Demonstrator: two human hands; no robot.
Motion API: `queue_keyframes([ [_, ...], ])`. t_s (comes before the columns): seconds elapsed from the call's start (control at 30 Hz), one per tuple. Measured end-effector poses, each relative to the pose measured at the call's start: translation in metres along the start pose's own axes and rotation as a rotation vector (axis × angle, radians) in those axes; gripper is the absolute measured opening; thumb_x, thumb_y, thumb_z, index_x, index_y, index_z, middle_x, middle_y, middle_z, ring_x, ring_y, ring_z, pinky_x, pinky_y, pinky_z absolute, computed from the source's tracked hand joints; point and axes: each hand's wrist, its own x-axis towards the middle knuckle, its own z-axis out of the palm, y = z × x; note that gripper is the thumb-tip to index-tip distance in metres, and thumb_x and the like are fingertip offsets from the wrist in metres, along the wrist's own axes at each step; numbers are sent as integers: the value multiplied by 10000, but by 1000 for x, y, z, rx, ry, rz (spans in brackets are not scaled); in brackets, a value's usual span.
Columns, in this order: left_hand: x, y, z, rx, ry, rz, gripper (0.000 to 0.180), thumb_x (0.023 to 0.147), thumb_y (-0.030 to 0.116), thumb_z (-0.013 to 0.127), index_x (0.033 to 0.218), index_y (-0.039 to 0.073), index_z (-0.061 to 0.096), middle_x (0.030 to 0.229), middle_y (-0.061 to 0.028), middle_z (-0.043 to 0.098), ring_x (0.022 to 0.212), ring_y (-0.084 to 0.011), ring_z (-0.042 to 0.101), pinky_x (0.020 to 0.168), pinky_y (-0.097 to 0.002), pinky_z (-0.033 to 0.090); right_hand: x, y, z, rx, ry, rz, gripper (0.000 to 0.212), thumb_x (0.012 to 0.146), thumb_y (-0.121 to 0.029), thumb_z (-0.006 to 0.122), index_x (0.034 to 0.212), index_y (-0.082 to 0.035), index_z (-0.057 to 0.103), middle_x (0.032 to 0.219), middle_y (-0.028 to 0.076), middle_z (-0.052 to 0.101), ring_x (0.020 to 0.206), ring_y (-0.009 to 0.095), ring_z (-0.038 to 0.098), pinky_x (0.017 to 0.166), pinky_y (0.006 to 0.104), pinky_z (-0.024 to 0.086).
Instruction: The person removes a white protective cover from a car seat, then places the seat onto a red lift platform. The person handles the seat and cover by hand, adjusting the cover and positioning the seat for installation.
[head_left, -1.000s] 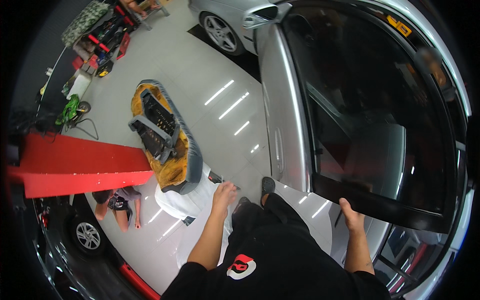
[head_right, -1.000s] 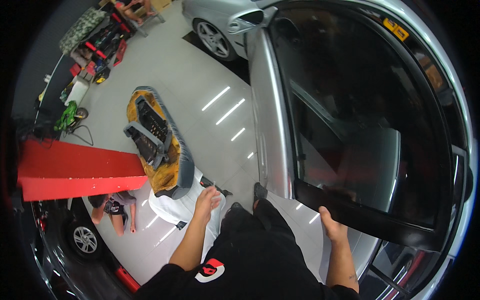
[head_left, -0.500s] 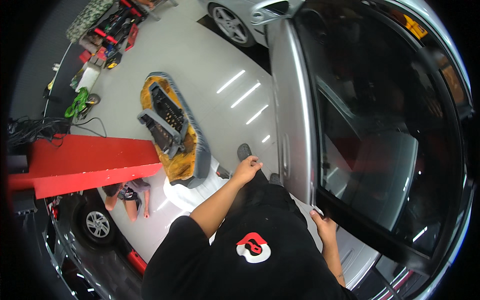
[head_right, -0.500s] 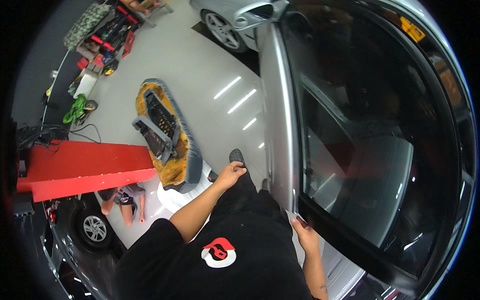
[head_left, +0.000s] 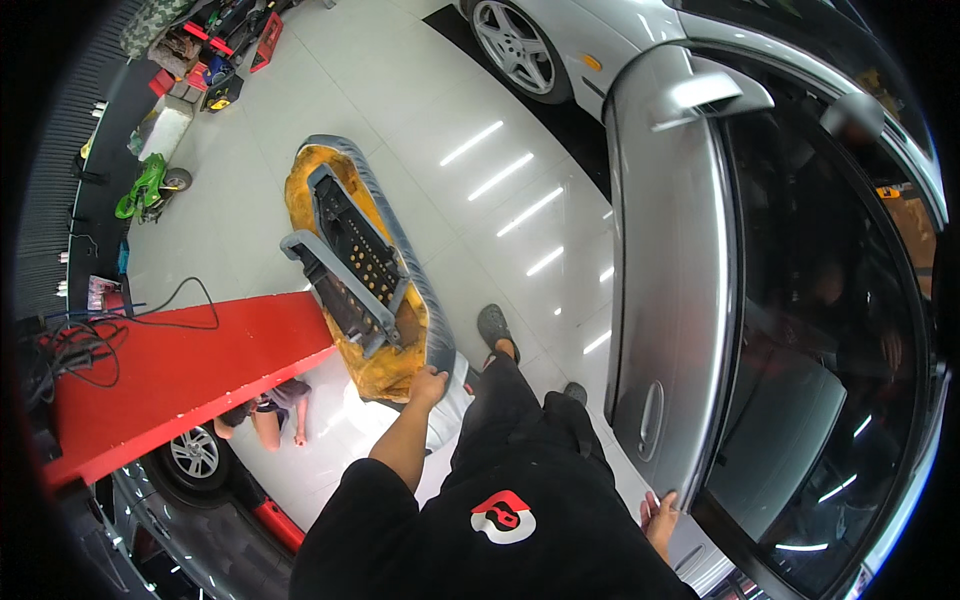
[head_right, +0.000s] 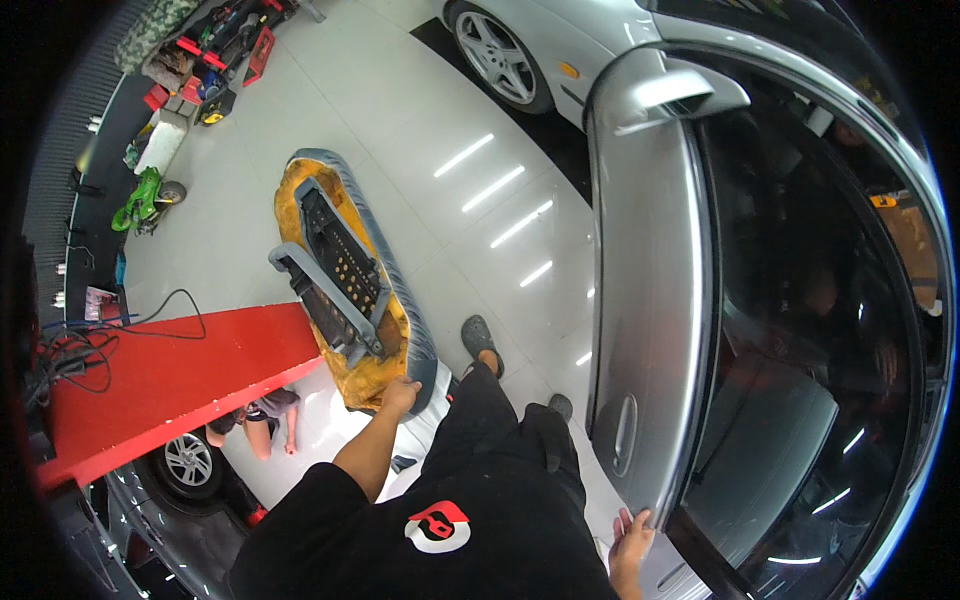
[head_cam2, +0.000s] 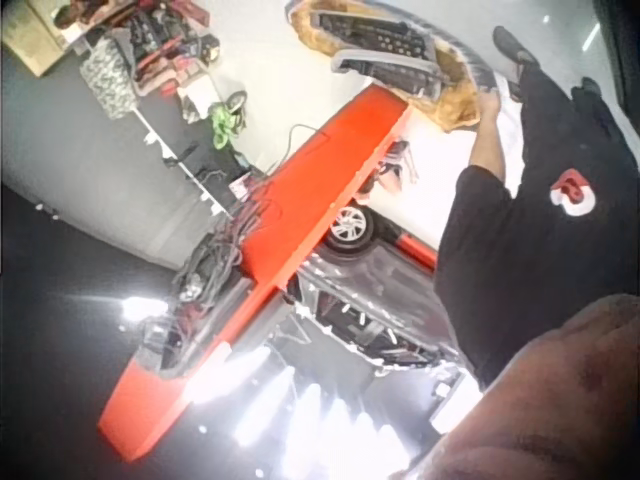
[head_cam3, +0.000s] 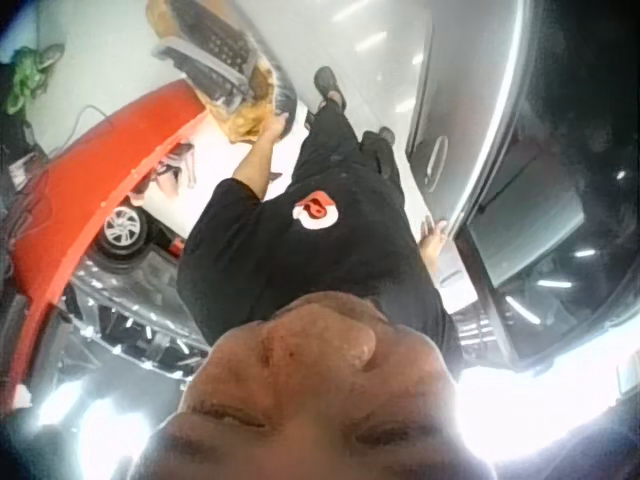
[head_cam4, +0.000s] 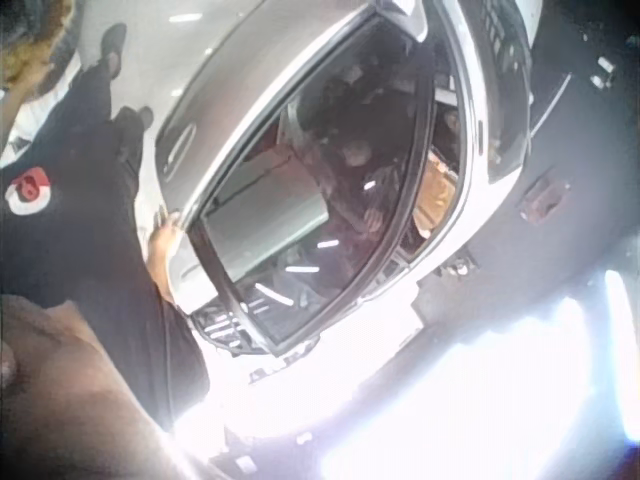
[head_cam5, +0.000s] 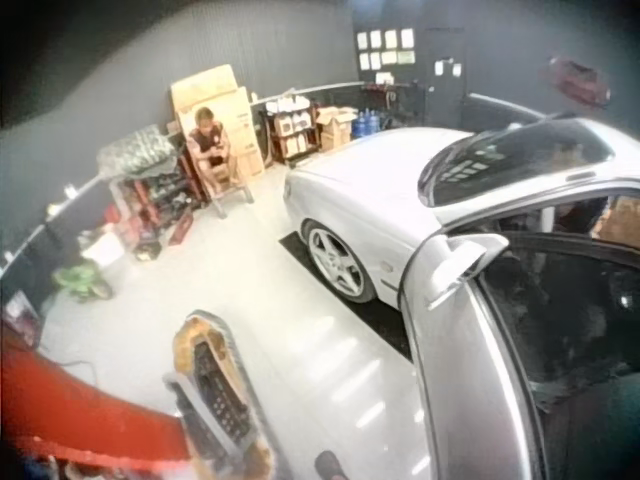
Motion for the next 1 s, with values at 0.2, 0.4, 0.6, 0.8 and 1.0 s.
queue_keyframes([
  [0.2, 56, 77, -68, 82, -14, 167, 551, 956, 387, 717, 1385, 49, 644, 1375, -184, 689, 1281, -360, 647, 1083, -440, 489, 16, 21, -3, 32, 73, -55, 548, 1043, -493, 651, 1340, -52, 520, 1123, 65, 647, 956, 175, 721, 721, 255, 595],
  [0.4, 116, 203, -110, 13, 68, 430, 507, 955, 347, 734, 1343, 30, 658, 1288, -194, 720, 1202, -346, 682, 1030, -424, 516, 28, 42, 15, 82, 168, -150, 379, 997, -329, 761, 1215, -55, 616, 889, 13, 644, 702, 124, 620, 575, 256, 499],
  [0.6, 111, 338, -144, -25, -25, 656, 426, 989, 255, 726, 1307, -19, 652, 1170, -162, 731, 1087, -278, 686, 966, -399, 532, 13, 37, 53, 209, 383, -242, 313, 875, -164, 876, 1067, -50, 656, 813, -24, 584, 619, 90, 474, 538, 281, 381],
  [0.8, 51, 534, -193, -571, -40, 991, 334, 1064, 186, 640, 1342, 3, 623, 1129, -70, 689, 1002, -142, 629, 908, -295, 518, 1, 59, 82, 191, 532, -227, 470, 776, -145, 941, 1140, -45, 661, 893, 3, 645, 760, 134, 578, 705, 320, 495],
  [1.0, -82, 672, -245, -488, -176, 1379, 325, 1080, 136, 592, 1379, 9, 598, 1253, -97, 677, 1106, -142, 627, 971, -288, 500, -61, 102, 144, 203, 664, -200, 544, 719, -91, 932, 1191, -11, 673, 1027, 46, 727, 930, 191, 655, 865, 347, 529],
])
